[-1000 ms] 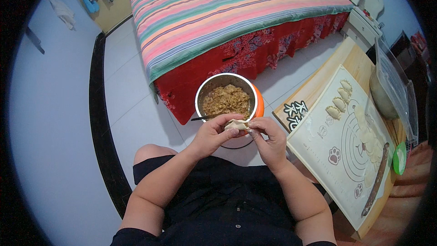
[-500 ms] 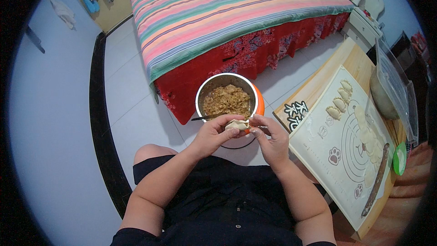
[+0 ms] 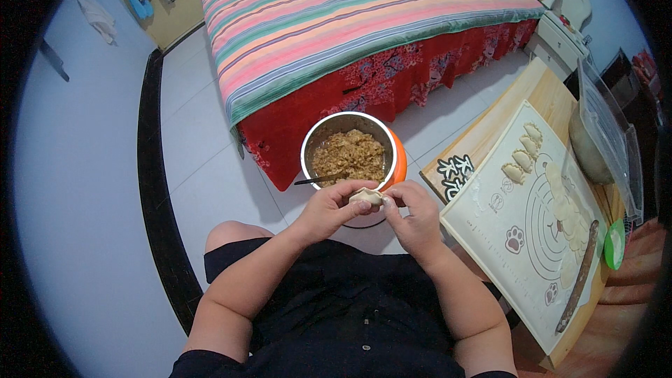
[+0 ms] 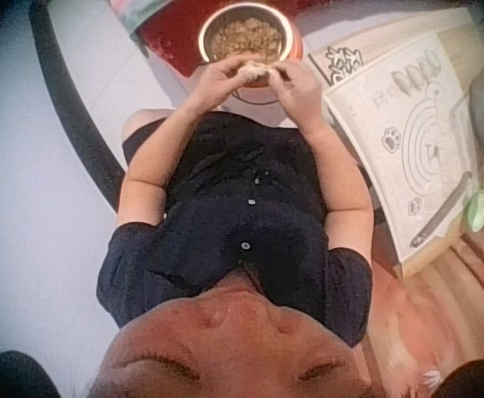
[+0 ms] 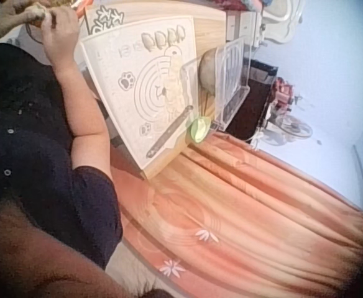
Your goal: The person sits on the floor and assembles dumplings by scooping filling from a bowl with a spoon and placing it onto round dough wrappers. They fold and seal the wrappers by hand, then place the finished dumplings onto a silicone mat. The process is repeated for multiple dumplings.
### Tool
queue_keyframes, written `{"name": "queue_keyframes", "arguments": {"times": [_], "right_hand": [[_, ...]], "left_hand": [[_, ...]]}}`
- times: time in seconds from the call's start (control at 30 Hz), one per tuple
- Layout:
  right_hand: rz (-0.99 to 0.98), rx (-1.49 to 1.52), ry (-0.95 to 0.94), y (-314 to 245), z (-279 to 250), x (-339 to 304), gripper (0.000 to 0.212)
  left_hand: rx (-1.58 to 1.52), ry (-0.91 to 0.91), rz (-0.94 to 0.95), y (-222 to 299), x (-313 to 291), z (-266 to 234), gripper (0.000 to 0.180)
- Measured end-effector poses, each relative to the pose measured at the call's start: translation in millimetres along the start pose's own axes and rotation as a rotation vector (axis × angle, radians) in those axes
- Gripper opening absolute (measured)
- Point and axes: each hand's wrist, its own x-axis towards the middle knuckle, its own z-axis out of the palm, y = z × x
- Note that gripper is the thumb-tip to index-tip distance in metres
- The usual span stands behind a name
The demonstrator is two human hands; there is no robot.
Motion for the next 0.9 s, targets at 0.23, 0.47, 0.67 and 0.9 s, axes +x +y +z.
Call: {"name": "queue_keyframes", "arguments": {"times": [0.23,0.47,0.67,0.9], "right_hand": [[-0.080,-0.055,0.027,1.2,-4.9,1.8,0.017],[-0.128,-0.065,-0.018,-1.1,-6.0,2.5,0.013],[-0.105,-0.143,-0.047,-3.5,-7.1,3.0,0.013],[0.000,0.021,-0.060,-1.0,-6.6,1.7,0.011]], "left_hand": [[0.118,0.028,0.002,4.5,1.0,1.4,0.038],[0.093,0.014,-0.011,-3.5,0.3,1.9,0.038],[0.367,0.034,0.126,4.4,-0.5,2.9,0.040],[0.364,0.084,0.165,2.2,-0.6,7.7,0.042]]}}
